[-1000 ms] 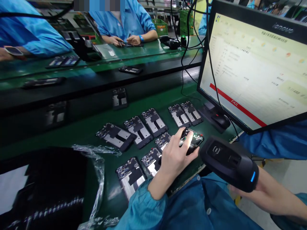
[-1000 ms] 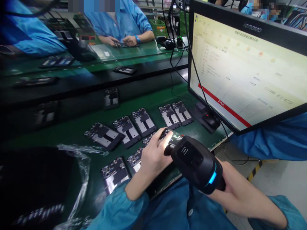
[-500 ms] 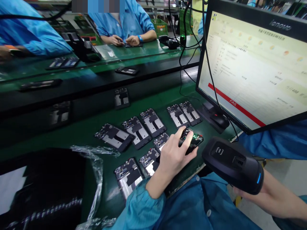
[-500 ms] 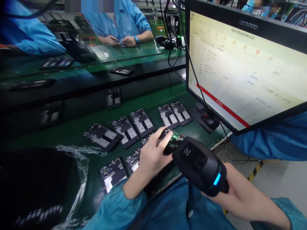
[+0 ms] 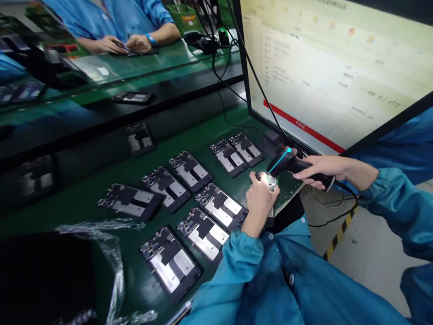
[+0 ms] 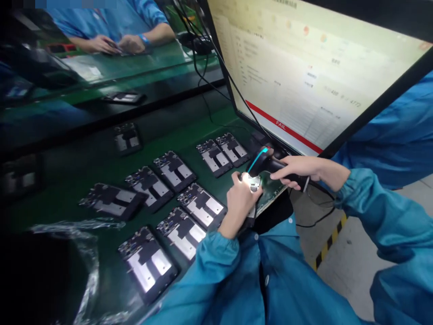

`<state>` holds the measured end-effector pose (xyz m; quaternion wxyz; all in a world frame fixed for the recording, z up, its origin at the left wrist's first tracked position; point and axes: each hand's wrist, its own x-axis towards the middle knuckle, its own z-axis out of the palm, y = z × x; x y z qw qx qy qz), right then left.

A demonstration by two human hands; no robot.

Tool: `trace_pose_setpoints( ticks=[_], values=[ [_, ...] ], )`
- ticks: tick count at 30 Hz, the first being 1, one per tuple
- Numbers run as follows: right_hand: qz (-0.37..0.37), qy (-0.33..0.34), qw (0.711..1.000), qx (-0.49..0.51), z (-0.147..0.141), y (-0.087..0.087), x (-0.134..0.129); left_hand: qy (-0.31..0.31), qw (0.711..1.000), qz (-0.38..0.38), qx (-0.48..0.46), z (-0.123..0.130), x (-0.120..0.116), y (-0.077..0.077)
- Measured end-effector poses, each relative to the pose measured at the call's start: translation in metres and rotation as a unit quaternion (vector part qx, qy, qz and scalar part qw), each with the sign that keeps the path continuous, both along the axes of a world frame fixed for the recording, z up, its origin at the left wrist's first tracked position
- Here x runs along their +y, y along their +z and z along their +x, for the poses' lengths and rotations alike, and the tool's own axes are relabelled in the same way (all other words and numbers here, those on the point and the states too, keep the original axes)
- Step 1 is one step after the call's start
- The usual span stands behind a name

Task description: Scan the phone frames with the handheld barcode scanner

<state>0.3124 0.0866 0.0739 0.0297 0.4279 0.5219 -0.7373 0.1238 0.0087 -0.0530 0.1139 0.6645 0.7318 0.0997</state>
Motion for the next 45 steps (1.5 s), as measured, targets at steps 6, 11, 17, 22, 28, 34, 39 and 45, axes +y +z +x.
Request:
trace_pose_setpoints(
  ticks=[6,11,17,22,28,34,39,45],
  values=[
    [-0.015,0.035,0.999,-0.019,-0.006,-0.001,0.017,0.004,0.999,0.024,0.028,0.002,-0.005,-0.007],
    [-0.003,0.036,0.999,-0.024,-0.008,-0.006,0.021,0.017,0.996,0.068,0.048,0.009,-0.012,-0.017],
    [0.012,0.068,0.997,-0.036,-0.012,-0.001,0.019,0.012,0.996,0.088,0.011,0.007,-0.013,-0.031],
    [0.018,0.063,0.997,-0.036,-0.012,-0.002,0.02,-0.024,0.996,0.087,-0.007,-0.002,-0.018,-0.037],
    [0.018,0.069,0.997,-0.03,-0.008,-0.007,0.021,-0.007,0.995,0.1,-0.005,-0.002,-0.021,-0.038],
    [0.018,0.054,0.998,-0.026,-0.005,-0.007,0.016,-0.001,0.995,0.098,0.001,0.0,-0.02,-0.036],
    [0.028,0.052,0.998,-0.024,-0.002,-0.007,0.014,0.007,0.995,0.098,0.006,0.0,-0.02,-0.037],
    [0.07,0.066,0.995,-0.017,-0.001,-0.01,0.012,0.015,0.996,0.087,0.023,0.004,-0.02,-0.034]
  ],
)
